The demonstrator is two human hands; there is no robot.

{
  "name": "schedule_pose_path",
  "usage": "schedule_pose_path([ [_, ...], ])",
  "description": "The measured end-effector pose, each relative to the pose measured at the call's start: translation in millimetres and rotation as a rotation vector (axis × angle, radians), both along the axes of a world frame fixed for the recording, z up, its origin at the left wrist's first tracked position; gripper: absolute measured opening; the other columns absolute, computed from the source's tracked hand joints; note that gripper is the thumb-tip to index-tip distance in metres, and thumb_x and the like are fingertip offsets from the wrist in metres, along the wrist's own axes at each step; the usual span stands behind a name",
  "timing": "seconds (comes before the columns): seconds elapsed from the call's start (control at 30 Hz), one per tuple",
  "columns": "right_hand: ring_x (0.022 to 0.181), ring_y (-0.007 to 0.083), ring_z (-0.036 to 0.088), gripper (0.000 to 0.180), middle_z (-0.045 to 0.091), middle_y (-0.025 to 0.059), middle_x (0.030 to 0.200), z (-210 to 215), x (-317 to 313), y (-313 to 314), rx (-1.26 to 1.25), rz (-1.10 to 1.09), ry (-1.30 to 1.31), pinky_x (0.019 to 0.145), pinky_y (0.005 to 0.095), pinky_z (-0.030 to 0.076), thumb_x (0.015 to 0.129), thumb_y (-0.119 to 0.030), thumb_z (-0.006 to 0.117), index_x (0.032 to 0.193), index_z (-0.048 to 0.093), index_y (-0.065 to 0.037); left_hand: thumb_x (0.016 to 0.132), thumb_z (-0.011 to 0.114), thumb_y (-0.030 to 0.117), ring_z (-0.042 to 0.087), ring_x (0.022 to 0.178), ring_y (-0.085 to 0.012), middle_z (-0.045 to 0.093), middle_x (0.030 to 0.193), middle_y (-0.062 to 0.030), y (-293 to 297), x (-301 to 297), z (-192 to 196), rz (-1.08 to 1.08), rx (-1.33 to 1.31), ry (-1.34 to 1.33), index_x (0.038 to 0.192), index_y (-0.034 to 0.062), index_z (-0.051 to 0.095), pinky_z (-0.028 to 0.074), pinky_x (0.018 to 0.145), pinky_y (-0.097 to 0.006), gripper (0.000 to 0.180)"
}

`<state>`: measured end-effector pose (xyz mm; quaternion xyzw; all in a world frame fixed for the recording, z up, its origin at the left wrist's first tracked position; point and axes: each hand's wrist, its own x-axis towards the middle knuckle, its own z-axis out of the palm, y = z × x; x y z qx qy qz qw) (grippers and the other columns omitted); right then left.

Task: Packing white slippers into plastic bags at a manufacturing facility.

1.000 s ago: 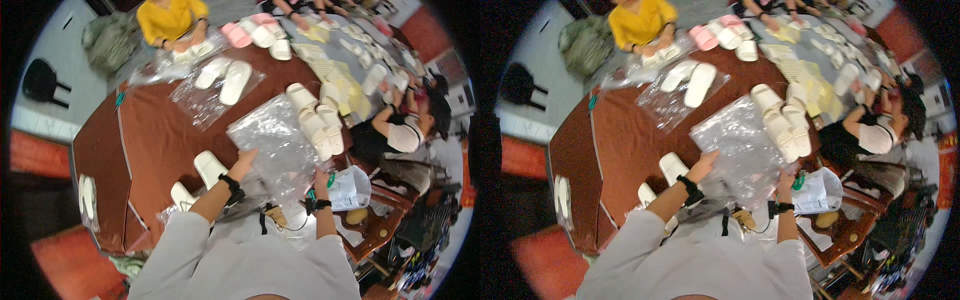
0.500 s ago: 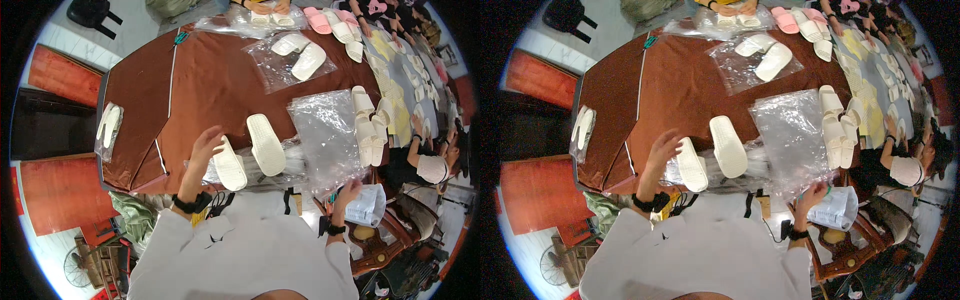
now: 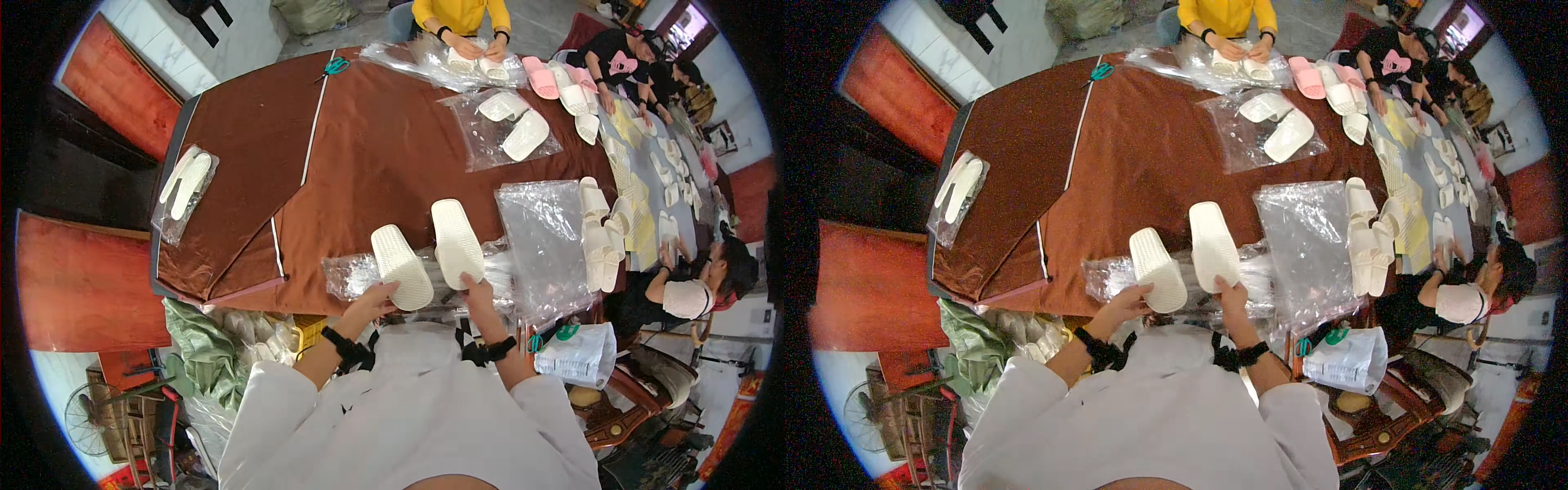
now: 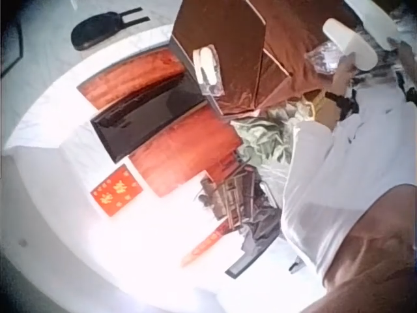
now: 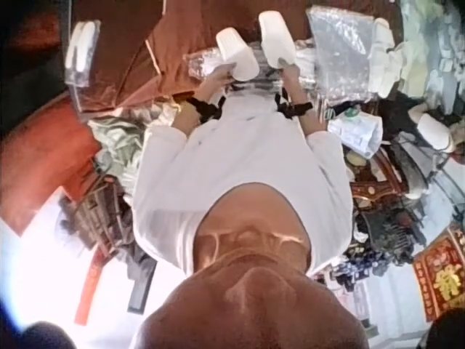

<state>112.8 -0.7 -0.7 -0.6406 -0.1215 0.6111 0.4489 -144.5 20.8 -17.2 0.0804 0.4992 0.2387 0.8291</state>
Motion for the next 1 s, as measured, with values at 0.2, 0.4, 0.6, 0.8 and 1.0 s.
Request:
schedule_pose_path([
  [0.2,0.080,0.0144,0.047,0.020,0.051,0.0088,0.088,57,-49,-21,0.460,0.175,-0.513,0.075,0.0272,0.042,0.084,-0.007,0.055,0.100,0.045,0.001,0.093,0.051,0.021,0.053,0.110,-0.0211,0.052,0.122,-0.0087,6,28,32,0.109,0.121,-0.334,0.125,0.0035,0.045,0.047,0.089,-0.034,0.037],
  [0.4,0.091,0.0139,0.045,0.021,0.049,0.0103,0.098,91,-22,-28,0.551,-0.067,-0.513,0.081,0.0275,0.040,0.092,-0.012,0.047,0.108,0.040,0.000,0.092,0.053,0.028,0.050,0.112,-0.0204,0.049,0.125,-0.0071,14,72,116,-0.183,0.203,-0.393,0.130,0.0068,0.038,0.044,0.090,-0.035,0.046],
  [0.6,0.098,0.0158,0.045,0.028,0.050,0.0119,0.106,116,23,-37,0.534,-0.402,-0.505,0.088,0.0302,0.038,0.093,-0.017,0.049,0.113,0.041,0.002,0.092,0.053,0.026,0.044,0.118,-0.0198,0.045,0.129,-0.0069,25,161,108,-0.210,0.138,-0.553,0.132,0.0096,0.035,0.039,0.097,-0.036,0.047],
  [0.8,0.093,0.0159,0.050,0.038,0.052,0.0120,0.102,155,77,-25,0.577,-0.439,-0.746,0.081,0.0284,0.042,0.083,-0.013,0.066,0.109,0.043,0.003,0.092,0.054,0.023,0.051,0.108,-0.0169,0.050,0.122,-0.0047,47,232,147,-0.299,0.264,-0.553,0.125,0.0120,0.043,0.043,0.089,-0.034,0.037],
  [1.0,0.111,0.0322,0.047,0.057,0.048,0.0261,0.123,163,161,14,0.514,-0.508,-1.444,0.097,0.0394,0.034,0.085,-0.020,0.063,0.128,0.038,0.008,0.090,0.057,0.022,0.056,0.098,-0.0194,0.053,0.111,-0.0095,52,229,146,-0.337,0.175,-0.459,0.116,0.0057,0.048,0.049,0.082,-0.032,0.032],
])
